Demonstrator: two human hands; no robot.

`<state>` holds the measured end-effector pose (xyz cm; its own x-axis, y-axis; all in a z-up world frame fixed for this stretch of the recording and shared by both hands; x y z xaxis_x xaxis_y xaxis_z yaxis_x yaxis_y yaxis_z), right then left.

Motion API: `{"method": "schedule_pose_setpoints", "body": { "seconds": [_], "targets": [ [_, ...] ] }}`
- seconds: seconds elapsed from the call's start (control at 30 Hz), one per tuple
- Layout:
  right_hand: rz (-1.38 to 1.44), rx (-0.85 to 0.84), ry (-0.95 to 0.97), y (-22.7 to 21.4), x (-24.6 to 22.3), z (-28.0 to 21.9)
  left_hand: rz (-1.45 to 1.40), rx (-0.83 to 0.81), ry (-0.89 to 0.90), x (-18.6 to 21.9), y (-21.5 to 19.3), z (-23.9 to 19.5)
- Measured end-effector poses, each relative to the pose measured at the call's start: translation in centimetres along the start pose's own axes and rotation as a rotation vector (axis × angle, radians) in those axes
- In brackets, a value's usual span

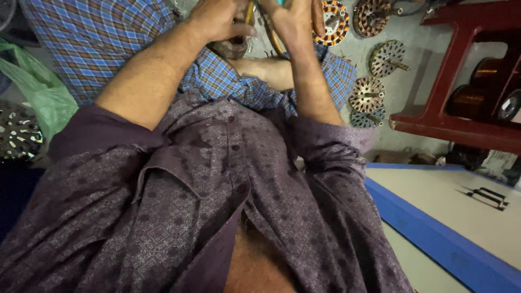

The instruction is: The person sits on the floor and uses a screwdriver to scrape and clean the inside of a cylindrical metal component, likely a motor stator. They repeatedly rotate the object and scrape different sections, then set it down and pick up another similar component.

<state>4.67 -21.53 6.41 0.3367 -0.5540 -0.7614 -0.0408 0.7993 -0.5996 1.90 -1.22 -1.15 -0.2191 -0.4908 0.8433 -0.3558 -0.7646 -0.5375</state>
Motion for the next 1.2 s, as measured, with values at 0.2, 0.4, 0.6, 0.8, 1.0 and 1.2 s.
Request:
{"method": "schedule_pose_setpoints", "body": {
  "seconds": [0.2,0.4,0.6,0.8,1.0,1.2],
  "targets": [
    [-0.154,-0.009,-0.029,-0.9,1.7,-1.6,-0.172,-0.018,-0.028,-0.4,1.1,0.9],
    [0.023,0.060,-0.150,-0.1,3.6,-3.5,0.085,-0.066,-0.161,-1.0,1.0,0.5],
    [0.064,0.180,-0.087,-1.4,3.0,-4.2,0.263,-0.113,-0.342,-4.2,2.3,1.0],
    [0.461,0.112,-0.054,-2.4,1.7,-4.6,0.394,-0.227,-0.512,-5.2,2.7,1.9],
    [0.513,0.126,-0.095,-2.8,1.6,-5.3,0.288,-0.231,-0.581,-4.7,1.8,0.4],
    [0.533,0.113,-0.065,-2.3,1.2,-5.9,0.351,-0.161,-0.630,-8.0,2.9,0.9]
  ]
}}
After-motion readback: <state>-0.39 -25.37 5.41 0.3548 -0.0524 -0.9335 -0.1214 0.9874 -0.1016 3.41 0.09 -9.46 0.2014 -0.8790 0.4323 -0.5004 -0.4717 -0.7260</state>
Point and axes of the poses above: each hand's wrist, its own z-axis towards the middle knuckle, its own y-axis out of the palm, x = y × z, the point moved 2 cm from there along z, towards the middle knuckle, and after that the axes turned 7 degrees about -y, right-handed, at the moved point
